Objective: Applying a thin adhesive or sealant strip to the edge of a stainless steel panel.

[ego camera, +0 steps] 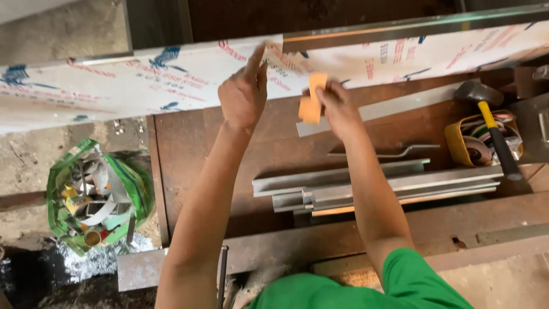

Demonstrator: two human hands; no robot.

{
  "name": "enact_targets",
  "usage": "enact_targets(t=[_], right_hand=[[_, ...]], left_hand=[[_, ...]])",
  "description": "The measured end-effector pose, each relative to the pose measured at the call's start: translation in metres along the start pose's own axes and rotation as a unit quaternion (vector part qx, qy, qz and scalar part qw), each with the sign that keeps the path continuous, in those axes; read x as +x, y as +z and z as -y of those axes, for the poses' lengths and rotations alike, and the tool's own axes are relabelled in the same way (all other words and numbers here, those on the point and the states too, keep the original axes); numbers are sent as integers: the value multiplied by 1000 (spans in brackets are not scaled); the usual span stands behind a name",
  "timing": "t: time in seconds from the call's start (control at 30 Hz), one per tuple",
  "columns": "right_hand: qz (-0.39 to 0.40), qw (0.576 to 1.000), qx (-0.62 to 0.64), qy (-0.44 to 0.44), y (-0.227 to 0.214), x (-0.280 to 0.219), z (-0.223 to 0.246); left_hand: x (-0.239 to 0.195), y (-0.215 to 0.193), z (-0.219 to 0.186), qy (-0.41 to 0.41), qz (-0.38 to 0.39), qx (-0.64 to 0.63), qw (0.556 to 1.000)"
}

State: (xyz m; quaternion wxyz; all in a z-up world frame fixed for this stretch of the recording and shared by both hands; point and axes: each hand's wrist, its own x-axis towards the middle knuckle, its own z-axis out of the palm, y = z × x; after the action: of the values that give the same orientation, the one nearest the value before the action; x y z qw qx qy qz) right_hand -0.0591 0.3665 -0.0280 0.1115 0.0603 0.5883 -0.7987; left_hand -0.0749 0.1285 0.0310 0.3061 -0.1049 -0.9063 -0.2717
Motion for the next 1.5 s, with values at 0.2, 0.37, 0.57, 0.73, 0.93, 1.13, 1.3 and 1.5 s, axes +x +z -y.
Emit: enact_targets(t=[0.2,0.37,0.57,0.73,0.93,1.13,1.3,1.5], right_hand=[[-77,959,-212,-171,55,18,80],[-102,859,-409,-292,50,30,59],[-106,861,-395,-302,48,55,34],[-110,867,-381,-301,55,59,33],[-84,870,-368,-318,57,63,27],[-62,894,-332,-295,42,70,16],[-76,899,-307,-303,45,69,12],[-90,896,-311,-303,46,72,8]], left_hand=[[-13,15,-12,-102,-17,-93,990],[-26,33,-5,-220,26,-177,959],[-27,44,-5,-221,27,-211,952],[-20,42,-5,-245,24,-218,944],[-16,50,-6,-236,-6,-242,941],[-10,46,-6,-243,-20,-258,935],[-16,51,-3,-244,-17,-269,932],[-16,56,-2,-243,-21,-274,930]])
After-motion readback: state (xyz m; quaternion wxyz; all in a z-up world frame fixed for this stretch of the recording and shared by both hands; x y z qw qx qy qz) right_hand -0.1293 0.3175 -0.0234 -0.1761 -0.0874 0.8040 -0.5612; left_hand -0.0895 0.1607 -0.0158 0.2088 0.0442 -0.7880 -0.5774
